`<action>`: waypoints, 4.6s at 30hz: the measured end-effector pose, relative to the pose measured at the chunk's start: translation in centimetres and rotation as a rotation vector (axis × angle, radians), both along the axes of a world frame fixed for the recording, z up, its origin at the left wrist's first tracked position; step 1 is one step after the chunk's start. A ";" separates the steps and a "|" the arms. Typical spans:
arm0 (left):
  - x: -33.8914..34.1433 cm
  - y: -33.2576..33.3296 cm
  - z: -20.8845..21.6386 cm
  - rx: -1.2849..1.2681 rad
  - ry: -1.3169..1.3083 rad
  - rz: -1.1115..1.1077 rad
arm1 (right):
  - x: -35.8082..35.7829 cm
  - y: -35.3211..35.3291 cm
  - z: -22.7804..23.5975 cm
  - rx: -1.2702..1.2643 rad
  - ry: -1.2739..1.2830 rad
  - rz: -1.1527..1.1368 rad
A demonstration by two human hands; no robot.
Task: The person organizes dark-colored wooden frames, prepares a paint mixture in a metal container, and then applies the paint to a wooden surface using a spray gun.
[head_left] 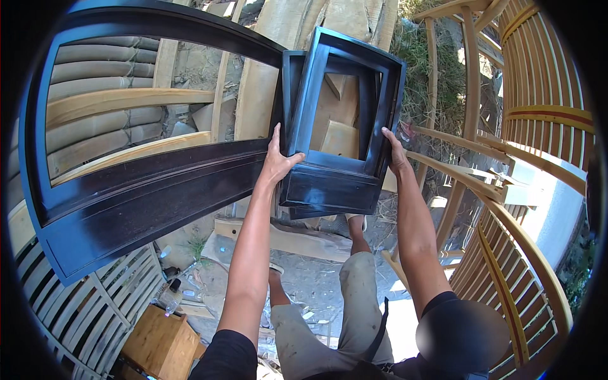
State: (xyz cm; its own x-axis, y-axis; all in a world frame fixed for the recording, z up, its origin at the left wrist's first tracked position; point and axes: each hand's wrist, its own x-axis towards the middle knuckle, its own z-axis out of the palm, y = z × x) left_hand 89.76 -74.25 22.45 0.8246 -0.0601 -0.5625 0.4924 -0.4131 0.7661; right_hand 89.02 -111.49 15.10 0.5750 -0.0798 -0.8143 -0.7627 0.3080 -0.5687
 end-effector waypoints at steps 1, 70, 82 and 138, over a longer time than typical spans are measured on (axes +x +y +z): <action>-0.2 0.4 0.3 0.077 -0.039 -0.027 | 0.2 0.1 0.0 -0.015 -0.005 0.024; -7.3 -22.2 -2.7 0.042 0.025 -0.009 | -5.8 -14.7 -10.4 -0.743 0.150 0.136; -25.3 4.0 33.4 -0.264 -0.136 0.208 | -27.9 -9.2 3.4 -1.085 0.210 1.209; -161.9 99.6 68.7 0.609 -0.769 2.008 | -114.1 159.7 67.8 0.450 -0.955 1.768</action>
State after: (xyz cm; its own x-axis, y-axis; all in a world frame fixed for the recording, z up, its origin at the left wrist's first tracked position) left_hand -72.11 25.37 91.15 -0.4282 0.8856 0.1799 0.2061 -0.0981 0.9736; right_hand -25.04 48.26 82.87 -0.0479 0.9961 -0.0742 0.1007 -0.0691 -0.9925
